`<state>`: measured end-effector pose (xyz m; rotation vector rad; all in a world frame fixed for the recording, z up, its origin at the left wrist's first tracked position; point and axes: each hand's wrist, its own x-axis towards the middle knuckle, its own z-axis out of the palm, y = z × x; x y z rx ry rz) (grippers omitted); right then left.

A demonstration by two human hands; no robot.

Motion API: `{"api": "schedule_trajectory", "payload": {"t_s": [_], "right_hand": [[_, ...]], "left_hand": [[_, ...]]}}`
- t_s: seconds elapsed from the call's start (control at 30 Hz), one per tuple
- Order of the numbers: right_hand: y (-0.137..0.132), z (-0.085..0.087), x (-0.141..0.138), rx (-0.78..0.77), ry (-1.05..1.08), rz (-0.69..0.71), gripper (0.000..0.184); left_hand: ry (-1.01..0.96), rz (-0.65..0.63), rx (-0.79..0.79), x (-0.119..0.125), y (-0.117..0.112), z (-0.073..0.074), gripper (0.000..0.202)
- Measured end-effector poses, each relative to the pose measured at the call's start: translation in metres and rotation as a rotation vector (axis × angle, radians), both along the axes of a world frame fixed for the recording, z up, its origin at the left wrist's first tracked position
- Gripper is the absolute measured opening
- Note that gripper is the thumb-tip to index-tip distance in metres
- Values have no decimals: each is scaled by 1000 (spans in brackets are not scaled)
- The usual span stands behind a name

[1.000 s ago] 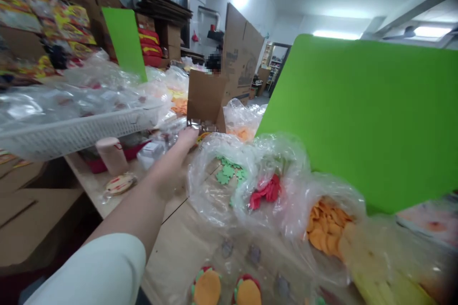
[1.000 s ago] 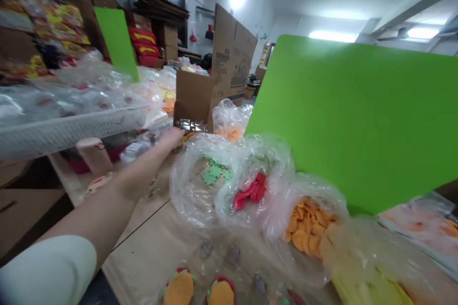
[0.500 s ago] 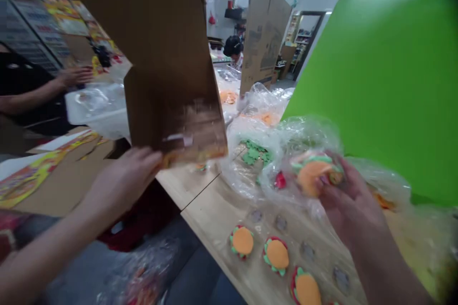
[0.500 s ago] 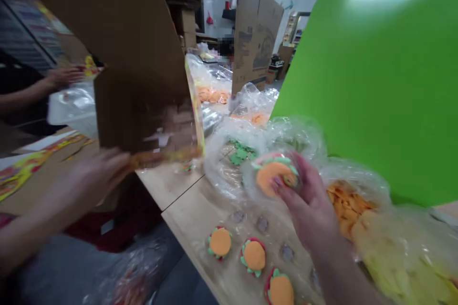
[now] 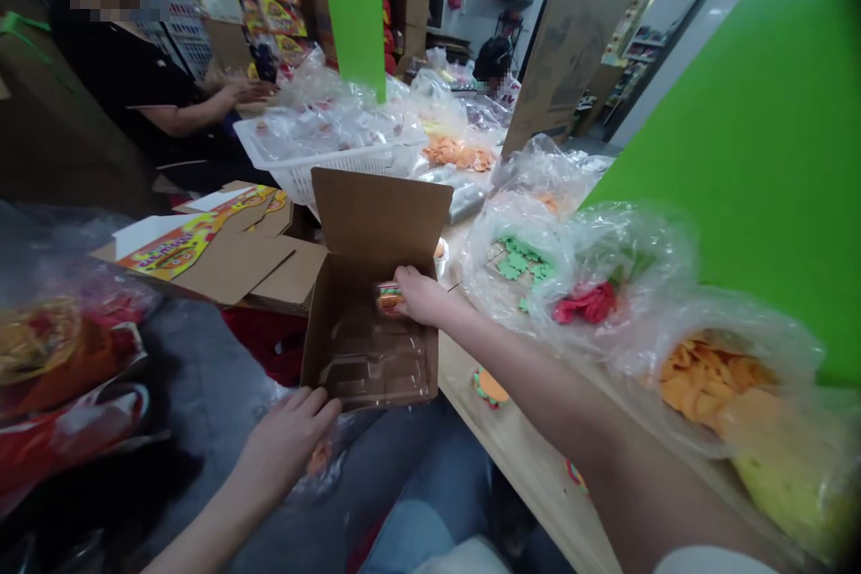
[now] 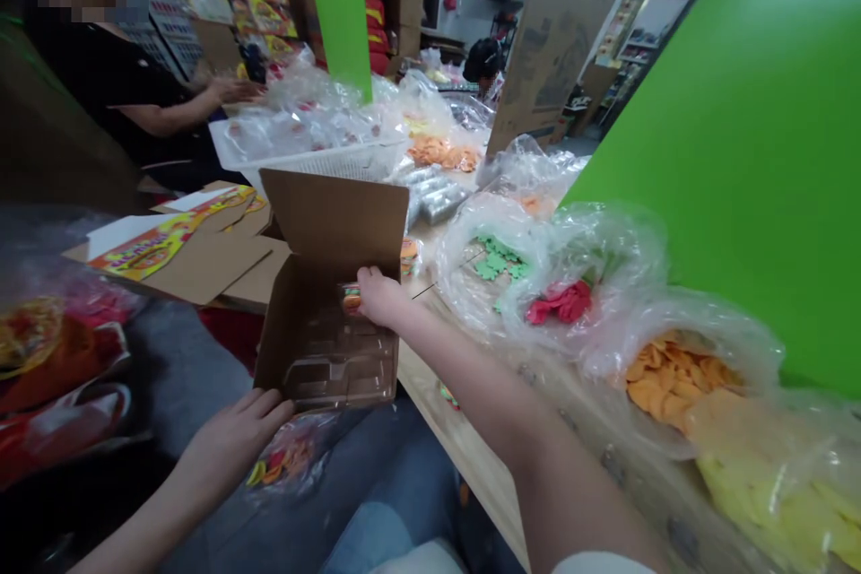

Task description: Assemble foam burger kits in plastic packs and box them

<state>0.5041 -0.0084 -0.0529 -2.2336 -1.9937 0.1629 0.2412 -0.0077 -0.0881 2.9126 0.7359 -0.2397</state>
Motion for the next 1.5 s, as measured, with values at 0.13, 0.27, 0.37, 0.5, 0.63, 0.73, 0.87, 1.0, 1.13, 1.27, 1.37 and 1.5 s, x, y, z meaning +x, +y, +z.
{"api": "schedule_trajectory", "payload": {"t_s": [0.13,0.27,0.37,0.5,0.63,0.73,0.87,1.0,1.13,1.27,1.37,1.5], "right_hand": [[13,-12,-10,-52,-126,-31,22],[13,-12,-15,5,-226,14,14],[15,4,6,208,-272,169,15],[43,31,71,354,-109,-119,21],[81,14,123,197,20,-214,21],[92,-19,134,94,75,-206,46],[81,-40,140,27,100,-232,64],[48,-21,127,298,72,-366,68],[19,6,64,791,60,-230,84],[19,24,5,822,24,29,83],[9,34,-8,1011,118,-245,82],[-12,30,-21,1029,139,-100,79]], "left_hand": [[14,-18,21,4,5,-10,30],[32,30,-28,4,8,-16,39],[34,96,-53,-1,11,-16,42],[47,103,-86,-3,14,-10,44],[109,135,-93,3,19,-7,46],[143,152,-88,5,23,-13,49],[175,151,-78,6,25,-18,48],[162,130,-86,10,27,-20,43],[161,117,-106,8,26,-32,43],[193,127,-144,0,22,-39,51],[181,146,-88,-5,26,-30,44],[181,115,-47,-3,34,-13,40]]}}
